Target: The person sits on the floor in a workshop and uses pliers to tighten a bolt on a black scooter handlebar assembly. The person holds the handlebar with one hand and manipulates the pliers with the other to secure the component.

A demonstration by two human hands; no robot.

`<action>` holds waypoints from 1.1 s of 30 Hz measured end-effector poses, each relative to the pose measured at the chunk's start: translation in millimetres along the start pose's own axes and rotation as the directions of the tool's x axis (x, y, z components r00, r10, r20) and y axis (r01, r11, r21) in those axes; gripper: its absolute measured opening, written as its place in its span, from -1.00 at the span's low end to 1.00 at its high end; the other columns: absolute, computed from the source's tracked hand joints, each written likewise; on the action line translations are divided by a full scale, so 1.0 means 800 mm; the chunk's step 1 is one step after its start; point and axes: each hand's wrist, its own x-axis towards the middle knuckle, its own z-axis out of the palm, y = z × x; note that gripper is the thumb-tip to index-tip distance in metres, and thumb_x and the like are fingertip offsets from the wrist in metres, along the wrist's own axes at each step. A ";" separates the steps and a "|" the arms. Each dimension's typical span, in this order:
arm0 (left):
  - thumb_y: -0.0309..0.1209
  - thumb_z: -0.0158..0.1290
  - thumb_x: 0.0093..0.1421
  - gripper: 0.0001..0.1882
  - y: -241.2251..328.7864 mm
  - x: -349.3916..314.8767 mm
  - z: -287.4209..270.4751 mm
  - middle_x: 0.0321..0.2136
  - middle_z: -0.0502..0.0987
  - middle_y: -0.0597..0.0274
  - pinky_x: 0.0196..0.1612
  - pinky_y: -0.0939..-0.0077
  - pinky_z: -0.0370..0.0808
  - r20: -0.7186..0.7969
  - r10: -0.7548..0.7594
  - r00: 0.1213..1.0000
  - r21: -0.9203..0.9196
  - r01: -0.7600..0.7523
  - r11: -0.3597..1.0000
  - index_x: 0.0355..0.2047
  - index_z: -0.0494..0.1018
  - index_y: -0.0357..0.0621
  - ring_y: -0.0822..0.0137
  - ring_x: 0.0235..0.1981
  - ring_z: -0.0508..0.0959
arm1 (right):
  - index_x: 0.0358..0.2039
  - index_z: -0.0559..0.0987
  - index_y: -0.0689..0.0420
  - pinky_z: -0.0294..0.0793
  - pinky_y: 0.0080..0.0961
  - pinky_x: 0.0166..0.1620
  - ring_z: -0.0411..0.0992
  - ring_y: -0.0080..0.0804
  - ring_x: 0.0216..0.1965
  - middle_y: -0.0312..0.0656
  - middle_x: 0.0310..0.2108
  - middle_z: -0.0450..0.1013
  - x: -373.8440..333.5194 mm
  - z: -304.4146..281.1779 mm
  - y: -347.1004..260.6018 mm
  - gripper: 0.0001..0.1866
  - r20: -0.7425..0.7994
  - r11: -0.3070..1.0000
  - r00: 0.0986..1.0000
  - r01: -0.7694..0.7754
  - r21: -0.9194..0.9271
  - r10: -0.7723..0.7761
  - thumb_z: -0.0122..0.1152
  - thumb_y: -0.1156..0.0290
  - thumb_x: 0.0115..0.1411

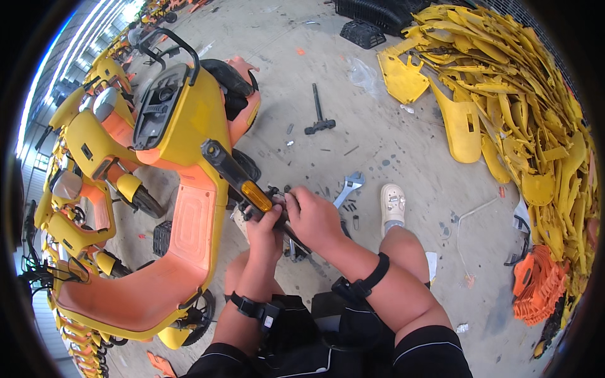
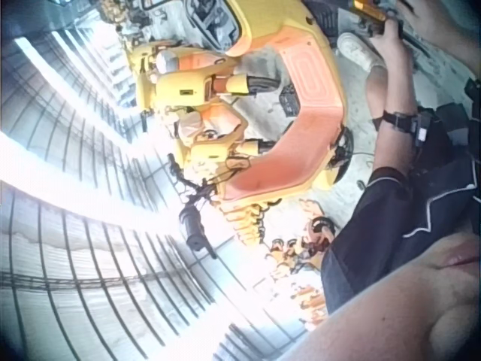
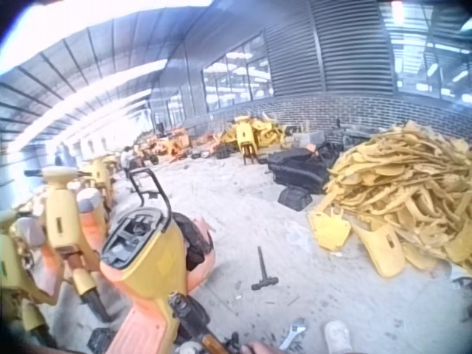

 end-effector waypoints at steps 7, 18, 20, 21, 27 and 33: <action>-0.69 0.14 0.03 -0.59 -0.013 0.019 0.003 -0.25 0.56 0.18 -0.10 0.43 0.54 -0.003 0.094 0.996 0.200 -0.091 0.975 -0.09 0.36 -0.22 0.35 -0.20 0.58 | -0.27 0.55 0.16 0.47 -0.21 -0.37 0.52 0.05 -0.41 -0.01 -0.45 0.54 0.016 0.002 0.004 -0.86 -0.039 0.979 0.992 0.110 -0.170 -0.119 0.16 0.36 0.28; -0.68 0.21 -0.04 -0.44 -0.023 0.034 0.004 -0.16 0.45 0.24 -0.06 0.52 0.48 0.046 0.212 0.976 0.393 -0.213 0.895 -0.04 0.26 -0.16 0.43 -0.15 0.50 | -0.22 0.49 0.23 0.28 -0.50 -0.58 0.32 -0.52 -0.68 -0.23 -0.63 0.40 0.051 -0.016 0.031 -0.69 0.507 0.653 0.753 -0.638 0.408 0.420 -0.01 0.21 0.41; -0.67 0.22 -0.04 -0.43 -0.023 0.041 0.008 -0.16 0.45 0.24 -0.07 0.52 0.47 0.083 0.230 0.970 0.493 -0.240 0.836 -0.03 0.26 -0.17 0.43 -0.16 0.50 | -0.17 0.48 0.23 0.23 -0.54 -0.60 0.29 -0.55 -0.68 -0.22 -0.62 0.40 0.063 -0.025 0.040 -0.69 0.584 0.468 0.670 -0.741 0.482 0.459 -0.02 0.21 0.42; -0.67 0.22 -0.04 -0.43 -0.020 0.042 0.007 -0.16 0.45 0.23 -0.08 0.52 0.48 0.071 0.219 0.973 0.489 -0.225 0.843 -0.02 0.26 -0.17 0.43 -0.16 0.50 | -0.08 0.44 0.28 0.32 -0.49 -0.54 0.36 -0.50 -0.62 -0.17 -0.55 0.44 0.067 -0.017 0.042 -0.66 0.559 0.555 0.692 -0.712 0.430 0.456 -0.02 0.22 0.42; -0.67 0.22 -0.05 -0.41 -0.012 0.050 0.018 -0.21 0.47 0.24 -0.18 0.54 0.47 -0.078 0.114 0.990 0.377 -0.077 0.923 -0.01 0.25 -0.15 0.44 -0.21 0.50 | -0.02 0.39 0.34 0.50 -0.25 -0.09 0.54 -0.11 -0.16 0.11 -0.13 0.52 0.065 0.026 0.081 -0.66 0.415 0.873 0.842 -0.450 0.187 0.345 -0.01 0.30 0.39; -0.65 0.19 -0.01 -0.45 0.002 0.068 0.027 -0.31 0.49 0.27 -0.34 0.59 0.45 -0.163 0.021 0.986 0.228 0.017 0.973 -0.01 0.24 -0.15 0.48 -0.38 0.51 | -0.12 0.43 0.28 0.50 -0.13 -0.19 0.54 0.08 -0.28 0.11 -0.39 0.53 0.088 0.014 0.046 -0.74 0.334 0.990 0.936 -0.075 -0.123 0.112 -0.03 0.33 0.37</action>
